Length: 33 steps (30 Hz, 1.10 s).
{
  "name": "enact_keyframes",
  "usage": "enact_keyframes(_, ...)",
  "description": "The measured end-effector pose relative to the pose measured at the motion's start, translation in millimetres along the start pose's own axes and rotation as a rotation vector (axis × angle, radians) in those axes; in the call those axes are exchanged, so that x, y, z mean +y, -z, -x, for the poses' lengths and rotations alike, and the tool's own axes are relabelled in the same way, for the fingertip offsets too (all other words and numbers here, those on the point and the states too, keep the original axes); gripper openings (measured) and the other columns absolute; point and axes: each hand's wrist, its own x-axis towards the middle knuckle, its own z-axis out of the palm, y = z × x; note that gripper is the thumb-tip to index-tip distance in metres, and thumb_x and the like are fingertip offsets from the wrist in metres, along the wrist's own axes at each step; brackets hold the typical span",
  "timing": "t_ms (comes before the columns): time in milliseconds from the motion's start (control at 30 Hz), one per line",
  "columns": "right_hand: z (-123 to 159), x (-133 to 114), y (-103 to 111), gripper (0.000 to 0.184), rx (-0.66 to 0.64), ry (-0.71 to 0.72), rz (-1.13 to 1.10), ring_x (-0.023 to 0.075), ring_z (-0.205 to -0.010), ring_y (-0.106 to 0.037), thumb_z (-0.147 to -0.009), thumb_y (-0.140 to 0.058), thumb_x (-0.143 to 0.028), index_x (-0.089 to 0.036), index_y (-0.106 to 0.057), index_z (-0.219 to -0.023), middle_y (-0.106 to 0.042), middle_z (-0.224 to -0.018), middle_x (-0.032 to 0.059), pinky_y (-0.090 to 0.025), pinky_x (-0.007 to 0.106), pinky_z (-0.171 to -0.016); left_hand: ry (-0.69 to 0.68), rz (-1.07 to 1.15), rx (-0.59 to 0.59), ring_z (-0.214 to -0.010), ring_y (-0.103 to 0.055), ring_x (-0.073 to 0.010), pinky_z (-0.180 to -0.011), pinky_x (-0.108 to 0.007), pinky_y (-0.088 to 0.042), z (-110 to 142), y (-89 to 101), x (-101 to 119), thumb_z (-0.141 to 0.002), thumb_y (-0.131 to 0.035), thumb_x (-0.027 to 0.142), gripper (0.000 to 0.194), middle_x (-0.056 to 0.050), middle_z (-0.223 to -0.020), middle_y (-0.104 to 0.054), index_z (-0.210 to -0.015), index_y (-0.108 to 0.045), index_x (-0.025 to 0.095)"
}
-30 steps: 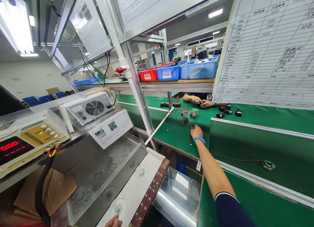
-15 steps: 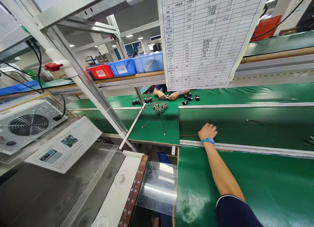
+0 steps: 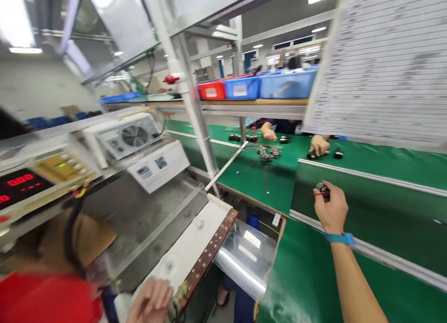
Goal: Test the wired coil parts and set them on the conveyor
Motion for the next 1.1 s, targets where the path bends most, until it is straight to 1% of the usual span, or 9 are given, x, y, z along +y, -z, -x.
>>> enact_keyframes(67,4,-57,2,0.043,-0.029,0.078,-0.2,0.0279,-0.105,-0.059,-0.087,-0.058,-0.044,-0.023,-0.06,-0.124,-0.062,-0.114,0.0125,-0.047,0.043,-0.094,-0.12,-0.526,-0.256,-0.052,-0.046,-0.0162,-0.055,-0.029,-0.04,3,-23.6,20,-0.085,-0.055,0.053,0.041,-0.002,-0.053,-0.052,-0.058,-0.057,0.022)
enact_keyframes(133,15,-109,2,0.043,-0.191,0.127,-0.431,0.0263,-0.1,-0.062,-0.086,-0.061,-0.045,-0.028,-0.059,-0.126,-0.062,-0.116,0.0104,-0.05,0.044,-0.091,-0.19,-0.651,-0.216,-0.066,-0.053,-0.0199,-0.068,-0.032,-0.041,1,-40.4,31,-0.082,-0.063,0.043,0.027,-0.006,-0.064,-0.06,-0.065,-0.064,0.022)
enact_keyframes(267,59,-194,-10,0.041,-0.749,0.306,-0.824,0.0237,-0.095,-0.065,-0.086,-0.064,-0.042,-0.03,-0.058,-0.125,-0.064,-0.116,0.0089,-0.054,0.041,-0.084,-0.48,-0.941,-0.157,-0.092,-0.059,-0.0267,-0.087,-0.04,-0.041,0,-47.7,31,-0.09,-0.051,0.036,0.024,-0.012,-0.092,-0.067,-0.096,-0.068,0.02)
enact_keyframes(400,128,-267,-45,0.039,-1.168,0.569,-0.952,0.0214,-0.095,-0.064,-0.088,-0.061,-0.044,-0.025,-0.061,-0.123,-0.067,-0.112,0.0084,-0.053,0.035,-0.084,-0.377,-0.618,0.051,-0.128,-0.046,-0.0327,-0.106,-0.044,-0.034,17,-51.9,15,-0.078,-0.069,0.047,0.069,-0.019,-0.138,-0.052,-0.136,-0.047,0.017)
enact_keyframes(533,213,-328,-96,0.04,-1.358,0.733,-0.763,0.0213,-0.091,-0.065,-0.09,-0.058,-0.05,-0.021,-0.062,-0.117,-0.07,-0.101,0.0077,-0.049,0.031,-0.081,0.063,-0.128,0.142,-0.067,-0.062,-0.02,-0.069,-0.032,-0.045,34,-55.5,-4,-0.082,-0.058,0.06,0.048,-0.003,-0.068,-0.064,-0.101,-0.059,0.016)
enact_keyframes(633,272,-351,-129,0.039,-1.44,0.854,-0.388,0.0233,-0.088,-0.067,-0.088,-0.059,-0.054,-0.019,-0.065,-0.103,-0.072,-0.091,0.0083,-0.046,0.029,-0.076,0.234,0.197,0.285,-0.047,-0.05,-0.0123,-0.053,-0.025,-0.035,51,-43.1,-19,-0.076,-0.06,0.066,0.05,0.008,-0.049,-0.045,-0.084,-0.055,0.017)
enact_keyframes(800,336,-354,-154,0.044,-1.472,0.952,-0.08,0.0278,-0.092,-0.068,-0.086,-0.06,-0.056,-0.016,-0.064,-0.104,-0.072,-0.097,0.0134,-0.045,0.03,-0.073,0.335,0.473,0.325,-0.05,-0.058,-0.0143,-0.052,-0.024,-0.038,92,-8.2,-37,-0.071,-0.071,0.061,0.049,0.004,-0.05,-0.052,-0.083,-0.058,0.016)
enact_keyframes(967,354,-346,-162,0.059,-1.463,0.925,-0.003,0.0315,-0.093,-0.068,-0.084,-0.056,-0.065,-0.012,-0.063,-0.108,-0.072,-0.099,0.0167,-0.048,0.034,-0.074,0.43,0.623,0.077,-0.063,-0.068,-0.0199,-0.055,-0.027,-0.048,115,1.8,-36,-0.073,-0.075,0.05,0.038,-0.003,-0.062,-0.064,-0.087,-0.064,0.016)
enact_keyframes(1100,353,-340,-166,0.062,-1.505,0.944,-0.038,0.0326,-0.093,-0.068,-0.081,-0.057,-0.067,-0.011,-0.061,-0.109,-0.071,-0.099,0.0176,-0.047,0.035,-0.074,0.415,0.497,0.087,-0.061,-0.068,-0.0185,-0.049,-0.023,-0.045,103,-4.6,-18,-0.08,-0.067,0.053,0.04,-0.008,-0.067,-0.067,-0.082,-0.065,0.013)
